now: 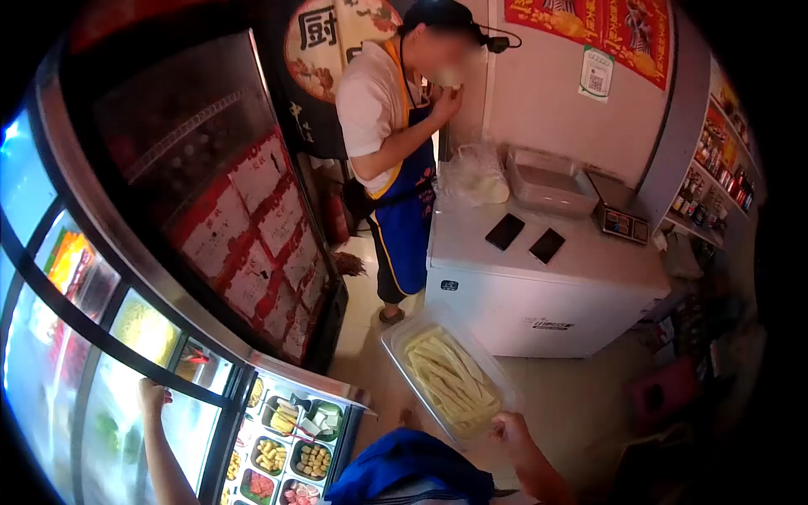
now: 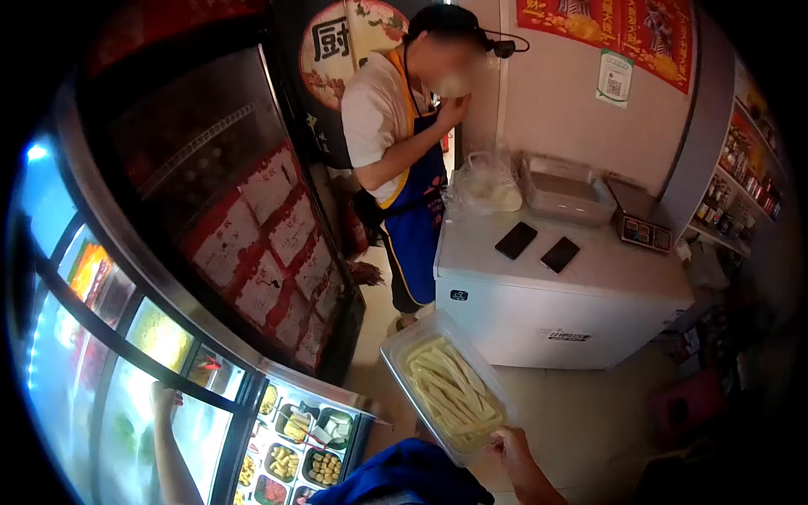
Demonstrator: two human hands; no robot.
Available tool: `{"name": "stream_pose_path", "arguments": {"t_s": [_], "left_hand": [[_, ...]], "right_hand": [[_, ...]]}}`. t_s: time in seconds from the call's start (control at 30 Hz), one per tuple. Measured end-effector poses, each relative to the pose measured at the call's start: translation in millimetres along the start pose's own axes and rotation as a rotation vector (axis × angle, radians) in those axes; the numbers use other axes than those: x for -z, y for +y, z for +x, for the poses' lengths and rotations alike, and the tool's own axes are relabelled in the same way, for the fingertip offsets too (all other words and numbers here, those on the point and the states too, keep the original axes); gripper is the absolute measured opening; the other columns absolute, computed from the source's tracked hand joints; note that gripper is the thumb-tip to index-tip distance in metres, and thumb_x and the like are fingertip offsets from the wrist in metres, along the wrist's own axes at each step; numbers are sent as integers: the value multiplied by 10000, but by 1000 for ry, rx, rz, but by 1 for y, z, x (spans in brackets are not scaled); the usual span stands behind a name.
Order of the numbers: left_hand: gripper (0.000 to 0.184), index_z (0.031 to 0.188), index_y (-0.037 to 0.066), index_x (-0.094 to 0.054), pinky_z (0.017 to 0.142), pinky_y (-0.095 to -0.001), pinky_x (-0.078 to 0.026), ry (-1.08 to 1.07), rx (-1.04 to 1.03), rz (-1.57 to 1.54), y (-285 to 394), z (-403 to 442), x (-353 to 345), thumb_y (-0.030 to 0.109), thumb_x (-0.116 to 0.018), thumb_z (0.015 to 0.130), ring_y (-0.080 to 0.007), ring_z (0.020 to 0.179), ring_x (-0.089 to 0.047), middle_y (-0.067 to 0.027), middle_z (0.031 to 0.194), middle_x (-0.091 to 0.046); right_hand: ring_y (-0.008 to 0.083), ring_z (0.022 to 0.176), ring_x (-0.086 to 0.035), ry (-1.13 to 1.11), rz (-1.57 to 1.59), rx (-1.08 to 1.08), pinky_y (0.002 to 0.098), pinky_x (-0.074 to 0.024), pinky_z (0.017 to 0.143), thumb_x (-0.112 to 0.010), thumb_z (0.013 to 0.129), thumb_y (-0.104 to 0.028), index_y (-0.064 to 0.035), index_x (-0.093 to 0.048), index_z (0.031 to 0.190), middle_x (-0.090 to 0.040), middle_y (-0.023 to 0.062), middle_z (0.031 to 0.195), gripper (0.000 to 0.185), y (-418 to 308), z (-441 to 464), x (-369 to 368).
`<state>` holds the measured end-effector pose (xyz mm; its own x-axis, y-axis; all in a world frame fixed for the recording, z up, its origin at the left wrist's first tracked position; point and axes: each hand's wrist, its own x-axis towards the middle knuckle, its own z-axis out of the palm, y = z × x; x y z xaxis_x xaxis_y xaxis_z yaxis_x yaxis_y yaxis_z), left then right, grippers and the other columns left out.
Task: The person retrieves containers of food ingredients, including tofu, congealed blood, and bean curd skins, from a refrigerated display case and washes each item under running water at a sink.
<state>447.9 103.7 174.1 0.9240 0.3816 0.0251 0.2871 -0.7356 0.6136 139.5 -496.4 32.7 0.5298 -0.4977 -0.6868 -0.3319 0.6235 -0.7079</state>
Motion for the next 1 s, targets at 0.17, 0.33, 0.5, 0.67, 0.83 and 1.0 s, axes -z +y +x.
{"name": "stream_pose_path", "arguments": {"t_s": [0.17,0.33,0.5,0.67,0.83,1.0], "left_hand": [[145,730,-38,-574,441,-312,-456,112,37,99,25,9,-30,27,-445,712,-185,434,-576,-117,492,-550],[308,949,40,-582,452,-307,-441,124,-2,452,36,34,-63,10,-426,684,-177,475,-573,-109,764,-629],[260,966,38,-571,408,-256,-423,241,-16,118,37,52,-93,64,-431,749,-133,490,-565,-111,622,-589],[265,1038,10,-502,427,-220,-418,341,34,-58,20,51,-124,53,-434,786,-112,526,-528,-97,758,-583],[326,1106,35,-437,512,-243,-454,-10,165,221,7,30,-226,87,-501,791,-139,575,-544,-86,751,-562],[428,1096,51,-478,639,-305,-504,-600,386,-632,179,-82,-356,387,-503,833,-203,770,-601,-108,950,-577]], "right_hand": [[239,433,-541,-33,-39,-21,310,-444,410,-532,662,-105,42,-534,662,-539,148,571,147,-41,36,-5],[237,467,-563,-44,6,63,308,-459,400,-539,667,-120,55,-549,698,-554,150,585,178,-85,63,-35],[216,451,-551,-107,-18,68,311,-477,428,-526,699,-100,43,-562,690,-561,141,597,147,-131,96,-72],[218,440,-542,-186,-81,-9,316,-468,424,-526,697,-91,30,-555,684,-556,127,600,126,-177,149,-104],[214,434,-531,-287,-112,-88,308,-449,404,-529,683,-65,16,-542,640,-528,109,545,93,-209,194,-140],[224,453,-535,-361,-131,-54,337,-457,434,-521,687,-65,12,-538,622,-520,110,540,103,-232,229,-182]]}}
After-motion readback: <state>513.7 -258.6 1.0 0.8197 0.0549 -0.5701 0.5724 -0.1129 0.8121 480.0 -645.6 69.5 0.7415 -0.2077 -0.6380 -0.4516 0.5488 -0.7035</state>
